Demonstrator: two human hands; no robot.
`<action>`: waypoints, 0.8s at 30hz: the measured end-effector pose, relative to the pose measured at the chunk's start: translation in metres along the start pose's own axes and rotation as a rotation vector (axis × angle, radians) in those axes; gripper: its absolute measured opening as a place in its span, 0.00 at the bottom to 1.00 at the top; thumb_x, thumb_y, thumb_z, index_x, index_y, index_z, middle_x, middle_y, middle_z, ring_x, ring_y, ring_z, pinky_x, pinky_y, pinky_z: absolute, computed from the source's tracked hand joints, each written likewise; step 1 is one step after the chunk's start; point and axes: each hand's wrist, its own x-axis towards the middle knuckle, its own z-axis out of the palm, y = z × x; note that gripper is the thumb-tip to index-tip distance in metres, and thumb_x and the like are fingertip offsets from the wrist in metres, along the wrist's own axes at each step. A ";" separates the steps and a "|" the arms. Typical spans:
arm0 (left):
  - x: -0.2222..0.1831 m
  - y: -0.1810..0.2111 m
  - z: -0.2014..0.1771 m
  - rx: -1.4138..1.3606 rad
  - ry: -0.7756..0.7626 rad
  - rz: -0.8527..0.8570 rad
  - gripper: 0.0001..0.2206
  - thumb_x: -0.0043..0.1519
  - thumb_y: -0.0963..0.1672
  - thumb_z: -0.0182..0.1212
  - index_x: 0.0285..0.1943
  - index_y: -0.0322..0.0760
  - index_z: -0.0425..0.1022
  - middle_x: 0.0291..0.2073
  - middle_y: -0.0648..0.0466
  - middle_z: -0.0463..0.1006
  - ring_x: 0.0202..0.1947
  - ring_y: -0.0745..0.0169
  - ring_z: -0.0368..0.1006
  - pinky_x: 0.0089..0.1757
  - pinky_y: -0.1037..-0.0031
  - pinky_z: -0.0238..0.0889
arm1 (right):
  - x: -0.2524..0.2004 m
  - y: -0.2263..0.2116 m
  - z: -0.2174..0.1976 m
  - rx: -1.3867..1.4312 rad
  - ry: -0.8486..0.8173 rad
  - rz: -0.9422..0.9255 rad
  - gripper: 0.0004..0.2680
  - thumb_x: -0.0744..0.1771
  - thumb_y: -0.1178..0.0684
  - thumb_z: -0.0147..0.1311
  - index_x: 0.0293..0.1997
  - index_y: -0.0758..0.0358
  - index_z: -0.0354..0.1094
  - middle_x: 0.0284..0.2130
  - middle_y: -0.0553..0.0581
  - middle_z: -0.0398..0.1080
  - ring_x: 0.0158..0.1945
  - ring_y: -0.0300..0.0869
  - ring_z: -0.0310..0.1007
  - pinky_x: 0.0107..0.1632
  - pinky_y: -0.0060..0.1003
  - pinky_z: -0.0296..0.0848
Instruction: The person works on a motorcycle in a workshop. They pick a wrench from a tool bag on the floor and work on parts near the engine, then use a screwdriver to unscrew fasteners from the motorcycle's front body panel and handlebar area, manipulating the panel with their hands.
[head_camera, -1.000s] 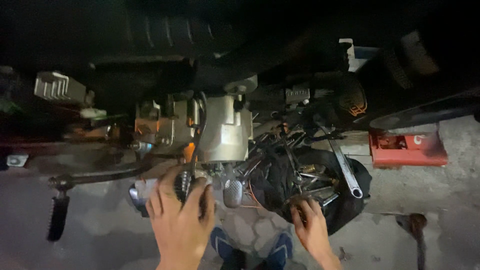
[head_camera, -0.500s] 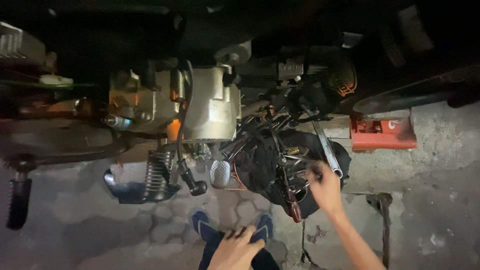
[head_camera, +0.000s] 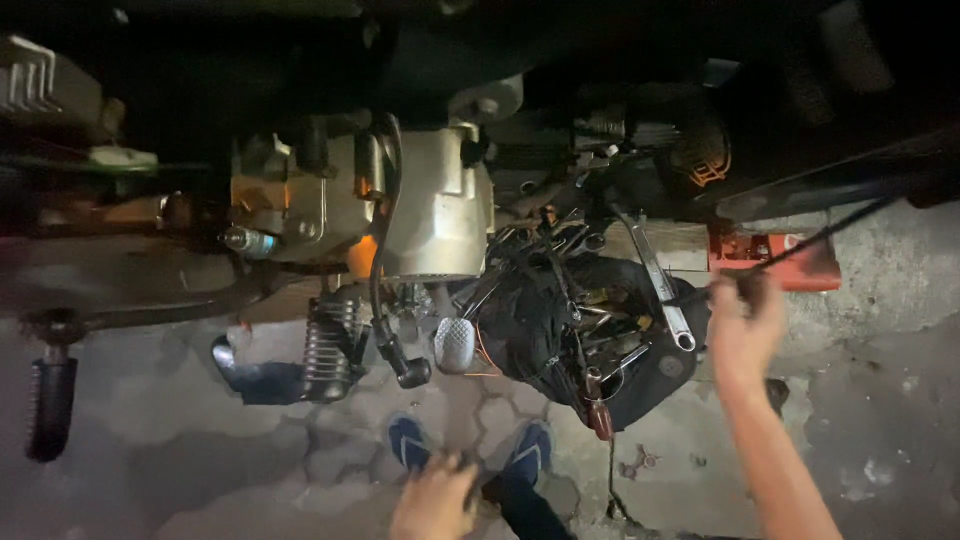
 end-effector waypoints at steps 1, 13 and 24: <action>0.007 0.000 -0.018 -0.003 -0.001 -0.001 0.17 0.66 0.48 0.55 0.64 0.46 0.71 0.66 0.46 0.64 0.68 0.42 0.58 0.60 0.49 0.58 | 0.009 0.016 -0.011 -0.002 -0.003 0.000 0.08 0.71 0.54 0.54 0.52 0.68 0.69 0.44 0.55 0.73 0.47 0.39 0.71 0.52 0.36 0.72; 0.158 -0.070 -0.054 -0.446 0.649 -0.183 0.30 0.53 0.43 0.64 0.68 0.43 0.66 0.53 0.37 0.74 0.55 0.36 0.71 0.55 0.55 0.65 | 0.086 0.014 -0.013 0.179 -0.141 0.187 0.11 0.72 0.55 0.54 0.62 0.62 0.67 0.53 0.51 0.72 0.49 0.35 0.72 0.45 0.31 0.74; 0.202 -0.091 -0.026 -0.344 0.750 0.007 0.38 0.48 0.45 0.75 0.70 0.40 0.64 0.66 0.40 0.66 0.65 0.36 0.61 0.61 0.55 0.58 | 0.049 0.016 0.026 0.258 -0.127 0.044 0.18 0.71 0.59 0.53 0.70 0.67 0.55 0.55 0.54 0.70 0.53 0.39 0.70 0.50 0.34 0.75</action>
